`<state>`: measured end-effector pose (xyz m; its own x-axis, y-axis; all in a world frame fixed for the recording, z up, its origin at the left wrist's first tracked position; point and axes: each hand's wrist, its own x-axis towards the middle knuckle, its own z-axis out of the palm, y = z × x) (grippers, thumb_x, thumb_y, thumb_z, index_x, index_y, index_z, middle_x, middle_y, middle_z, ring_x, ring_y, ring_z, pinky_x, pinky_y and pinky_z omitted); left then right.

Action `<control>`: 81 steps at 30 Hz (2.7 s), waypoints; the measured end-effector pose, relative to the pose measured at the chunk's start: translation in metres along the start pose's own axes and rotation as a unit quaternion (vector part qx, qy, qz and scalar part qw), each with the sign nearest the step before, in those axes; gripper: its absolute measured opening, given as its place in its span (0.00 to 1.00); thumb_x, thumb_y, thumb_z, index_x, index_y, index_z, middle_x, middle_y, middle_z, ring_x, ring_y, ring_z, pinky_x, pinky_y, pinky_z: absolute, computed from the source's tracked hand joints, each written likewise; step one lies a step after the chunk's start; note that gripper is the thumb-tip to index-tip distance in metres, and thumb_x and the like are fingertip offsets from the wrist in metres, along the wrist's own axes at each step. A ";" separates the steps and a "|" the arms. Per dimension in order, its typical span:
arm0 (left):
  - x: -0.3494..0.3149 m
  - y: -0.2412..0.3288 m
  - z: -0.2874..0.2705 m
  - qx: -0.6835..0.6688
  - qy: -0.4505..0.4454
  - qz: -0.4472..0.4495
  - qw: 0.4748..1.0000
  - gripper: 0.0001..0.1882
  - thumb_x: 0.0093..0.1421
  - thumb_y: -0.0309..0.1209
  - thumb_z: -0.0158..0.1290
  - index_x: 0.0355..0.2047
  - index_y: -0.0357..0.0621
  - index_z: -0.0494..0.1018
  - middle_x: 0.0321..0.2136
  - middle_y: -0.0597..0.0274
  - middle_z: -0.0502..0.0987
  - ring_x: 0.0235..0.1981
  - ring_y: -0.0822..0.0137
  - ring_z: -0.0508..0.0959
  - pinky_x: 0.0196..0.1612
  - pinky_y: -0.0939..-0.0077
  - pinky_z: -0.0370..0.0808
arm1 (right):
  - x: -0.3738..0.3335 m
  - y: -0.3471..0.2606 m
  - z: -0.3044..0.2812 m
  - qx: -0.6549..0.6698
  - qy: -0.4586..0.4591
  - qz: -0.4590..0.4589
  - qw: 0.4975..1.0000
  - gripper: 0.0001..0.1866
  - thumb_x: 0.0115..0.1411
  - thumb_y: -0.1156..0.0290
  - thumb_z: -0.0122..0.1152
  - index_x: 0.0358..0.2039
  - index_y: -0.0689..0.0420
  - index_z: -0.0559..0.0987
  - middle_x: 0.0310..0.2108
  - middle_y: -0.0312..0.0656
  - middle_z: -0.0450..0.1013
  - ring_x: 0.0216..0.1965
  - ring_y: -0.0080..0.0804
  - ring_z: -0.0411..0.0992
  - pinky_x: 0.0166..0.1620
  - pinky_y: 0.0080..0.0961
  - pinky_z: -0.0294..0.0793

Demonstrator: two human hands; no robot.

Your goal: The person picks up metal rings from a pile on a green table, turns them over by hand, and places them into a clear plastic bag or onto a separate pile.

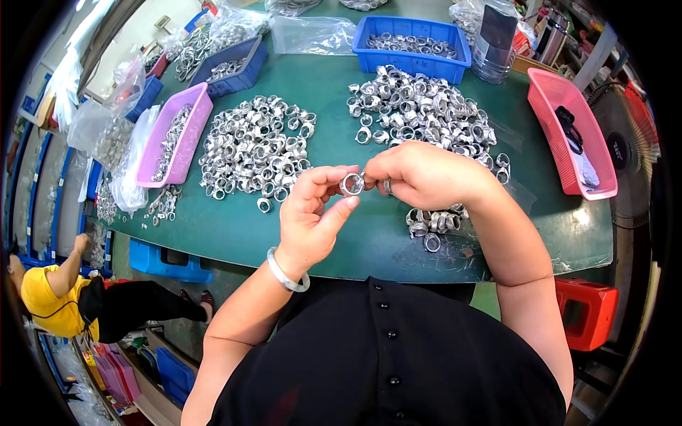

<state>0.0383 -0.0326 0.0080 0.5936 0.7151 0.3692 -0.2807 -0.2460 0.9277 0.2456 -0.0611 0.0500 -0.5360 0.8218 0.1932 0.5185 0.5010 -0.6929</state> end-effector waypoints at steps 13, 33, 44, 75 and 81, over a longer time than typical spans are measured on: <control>-0.004 -0.011 -0.010 0.164 0.007 0.106 0.981 0.19 0.49 0.12 0.53 0.41 0.38 0.65 0.39 0.56 0.70 0.41 0.68 0.72 0.47 0.76 0.68 | 0.000 -0.001 0.001 -0.011 0.017 -0.015 1.000 0.18 0.41 0.85 0.44 0.36 0.64 0.73 0.24 0.47 0.71 0.28 0.41 0.72 0.33 0.33 0.71; -0.005 -0.015 -0.009 0.152 0.024 0.184 0.971 0.19 0.49 0.11 0.52 0.40 0.39 0.64 0.40 0.53 0.71 0.41 0.68 0.73 0.44 0.77 0.71 | 0.001 -0.002 0.003 -0.016 0.020 -0.021 0.999 0.18 0.43 0.85 0.44 0.37 0.63 0.73 0.24 0.45 0.71 0.28 0.40 0.72 0.33 0.32 0.72; 0.002 -0.016 -0.020 0.019 0.070 0.043 0.996 0.17 0.51 0.14 0.53 0.40 0.39 0.64 0.39 0.58 0.71 0.40 0.71 0.72 0.43 0.79 0.70 | 0.000 0.000 0.002 -0.012 0.033 -0.007 0.999 0.14 0.45 0.83 0.46 0.34 0.63 0.73 0.26 0.49 0.72 0.29 0.44 0.72 0.34 0.35 0.71; 0.021 0.012 -0.007 0.239 -0.013 0.075 0.968 0.21 0.48 0.22 0.59 0.44 0.38 0.70 0.30 0.60 0.74 0.30 0.70 0.75 0.35 0.79 0.73 | 0.006 -0.005 -0.001 0.367 0.074 0.088 0.923 0.16 0.53 0.81 0.55 0.43 0.64 0.66 0.32 0.40 0.72 0.31 0.21 0.70 0.32 0.19 0.70; 0.022 0.015 -0.003 0.272 -0.004 0.101 0.957 0.17 0.48 0.19 0.58 0.40 0.36 0.71 0.29 0.60 0.74 0.27 0.71 0.76 0.32 0.80 0.74 | 0.005 0.002 0.004 0.373 0.071 0.052 0.923 0.17 0.52 0.82 0.55 0.43 0.64 0.66 0.33 0.41 0.71 0.33 0.21 0.70 0.34 0.18 0.71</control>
<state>0.0450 -0.0185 0.0301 0.5750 0.6120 0.5430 0.0414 -0.6846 0.7278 0.2415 -0.0573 0.0471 -0.3893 0.9087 0.1508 -0.0703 0.1340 -0.9885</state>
